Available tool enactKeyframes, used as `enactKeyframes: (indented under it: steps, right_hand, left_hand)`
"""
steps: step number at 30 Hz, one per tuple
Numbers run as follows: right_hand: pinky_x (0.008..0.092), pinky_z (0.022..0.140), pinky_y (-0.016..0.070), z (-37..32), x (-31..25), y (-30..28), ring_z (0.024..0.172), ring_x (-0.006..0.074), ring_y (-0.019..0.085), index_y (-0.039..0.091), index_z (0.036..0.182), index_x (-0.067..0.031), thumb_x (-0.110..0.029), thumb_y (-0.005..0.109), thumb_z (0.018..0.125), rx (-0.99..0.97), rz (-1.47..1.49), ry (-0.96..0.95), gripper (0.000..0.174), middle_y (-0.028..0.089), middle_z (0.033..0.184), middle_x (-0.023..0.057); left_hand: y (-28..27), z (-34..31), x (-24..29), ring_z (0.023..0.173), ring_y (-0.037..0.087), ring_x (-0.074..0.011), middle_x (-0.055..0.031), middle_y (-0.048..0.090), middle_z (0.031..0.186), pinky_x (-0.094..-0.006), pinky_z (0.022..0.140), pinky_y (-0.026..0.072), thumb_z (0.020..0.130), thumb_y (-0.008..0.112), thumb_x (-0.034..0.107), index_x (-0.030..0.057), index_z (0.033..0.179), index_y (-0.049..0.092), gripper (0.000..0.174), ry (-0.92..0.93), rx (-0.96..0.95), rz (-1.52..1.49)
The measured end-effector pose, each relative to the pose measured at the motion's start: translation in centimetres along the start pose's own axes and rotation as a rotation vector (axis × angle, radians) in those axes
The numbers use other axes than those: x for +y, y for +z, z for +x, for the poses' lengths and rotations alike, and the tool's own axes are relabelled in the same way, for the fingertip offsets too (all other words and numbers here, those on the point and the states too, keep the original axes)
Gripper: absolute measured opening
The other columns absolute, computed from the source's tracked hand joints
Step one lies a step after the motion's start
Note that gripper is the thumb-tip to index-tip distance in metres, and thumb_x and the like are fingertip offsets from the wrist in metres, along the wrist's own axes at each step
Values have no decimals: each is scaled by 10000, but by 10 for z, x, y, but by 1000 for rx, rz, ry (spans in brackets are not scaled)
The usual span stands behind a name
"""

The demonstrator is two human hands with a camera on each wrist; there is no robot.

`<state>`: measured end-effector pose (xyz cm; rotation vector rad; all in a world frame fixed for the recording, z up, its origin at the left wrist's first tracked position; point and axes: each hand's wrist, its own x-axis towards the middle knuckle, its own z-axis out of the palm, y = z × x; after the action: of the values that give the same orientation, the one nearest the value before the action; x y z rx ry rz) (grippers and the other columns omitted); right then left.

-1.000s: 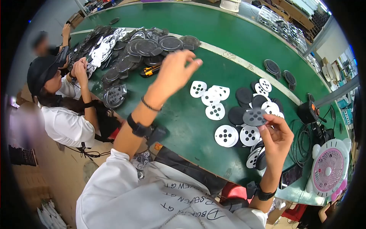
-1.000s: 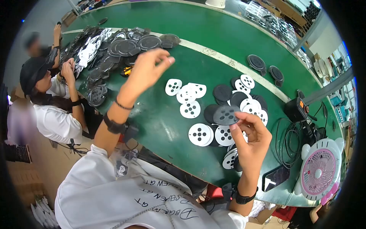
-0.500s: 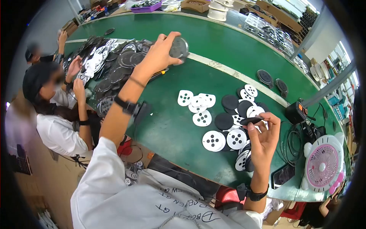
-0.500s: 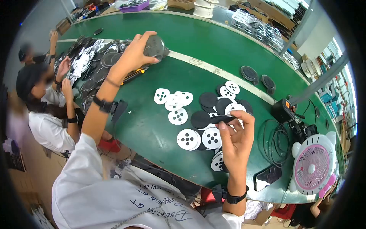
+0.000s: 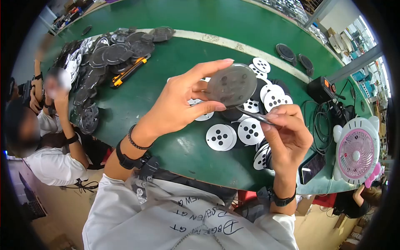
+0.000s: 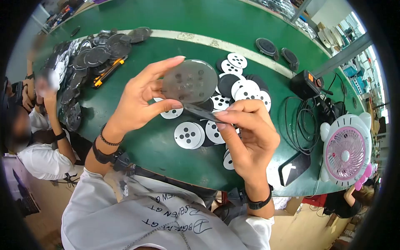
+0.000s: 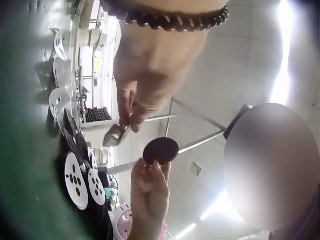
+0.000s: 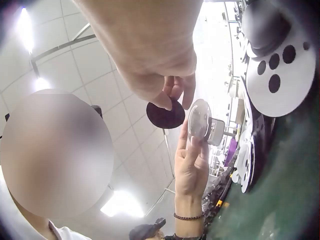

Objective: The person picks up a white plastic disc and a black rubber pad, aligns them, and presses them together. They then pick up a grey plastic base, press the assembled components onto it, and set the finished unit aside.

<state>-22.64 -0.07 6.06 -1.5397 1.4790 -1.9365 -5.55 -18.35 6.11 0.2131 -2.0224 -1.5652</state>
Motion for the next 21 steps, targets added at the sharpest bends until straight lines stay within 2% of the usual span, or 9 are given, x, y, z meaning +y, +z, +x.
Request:
enactKeyframes:
  steps: [1,3,4,5,7,8,11,15,21]
  right_hand:
    - [275,762,559,-1,-2,3,905,169,658,681,1016,51,170,694,816,5,-3,19,232,634,1049,135]
    - [281,730,558,-1,-6,10,849,175,670,690,1001,43,174,702,801,38,-120,41,240,659,1035,146]
    - [281,730,558,0,-4,9,849,175,670,690,1001,43,174,702,801,38,-121,50,240,659,1035,146]
    - [289,714,554,1,-2,7,834,186,672,695,975,36,162,723,774,19,-160,-11,239,665,1008,148]
    - [307,680,547,1,2,5,803,208,677,707,923,23,137,766,720,-16,-238,-135,241,677,954,152]
    - [309,662,538,1,-1,6,785,219,675,715,876,7,107,794,698,-5,-249,-124,219,677,933,145]
    - [298,653,529,2,-2,5,775,209,665,722,844,-11,93,807,698,-10,-275,-140,199,675,936,137]
    - [288,643,520,0,-2,6,778,202,657,726,836,-19,90,814,697,-39,-265,-105,197,670,929,135]
    - [279,624,515,0,-2,7,763,191,651,731,846,-13,95,817,696,-9,-267,-102,204,669,936,140]
  left_hand:
    - [0,-3,2,1122,643,-197,-159,515,1431,-309,853,581,826,752,-78,28,1498,367,782,-16,-7,-11]
    - [-3,-8,1,1058,684,-211,-170,647,1262,-310,843,598,807,765,-86,5,1486,370,791,-110,16,99]
    - [5,-8,-6,920,726,-209,-160,720,1071,-297,789,614,783,790,-80,-38,1367,502,653,97,133,51]
    - [3,-9,-8,920,726,-209,-160,720,1071,-297,789,614,783,790,-80,-38,1367,502,653,86,132,46]
    - [0,-10,-11,891,744,-196,-110,735,1015,-286,773,624,781,801,-24,6,1201,654,445,249,84,247]
    - [2,-11,-9,842,750,-178,-100,745,970,-269,736,616,777,813,1,1,1077,699,321,224,107,231]
    - [-2,-10,-8,794,753,-172,-91,758,939,-259,691,604,768,827,39,11,1056,701,316,304,49,312]
    - [2,-9,-8,761,752,-173,-86,767,921,-255,659,590,757,835,70,16,1021,705,300,354,67,358]
    - [9,-7,-16,852,760,-208,-93,768,970,-267,707,609,744,830,35,16,992,707,278,388,105,265]
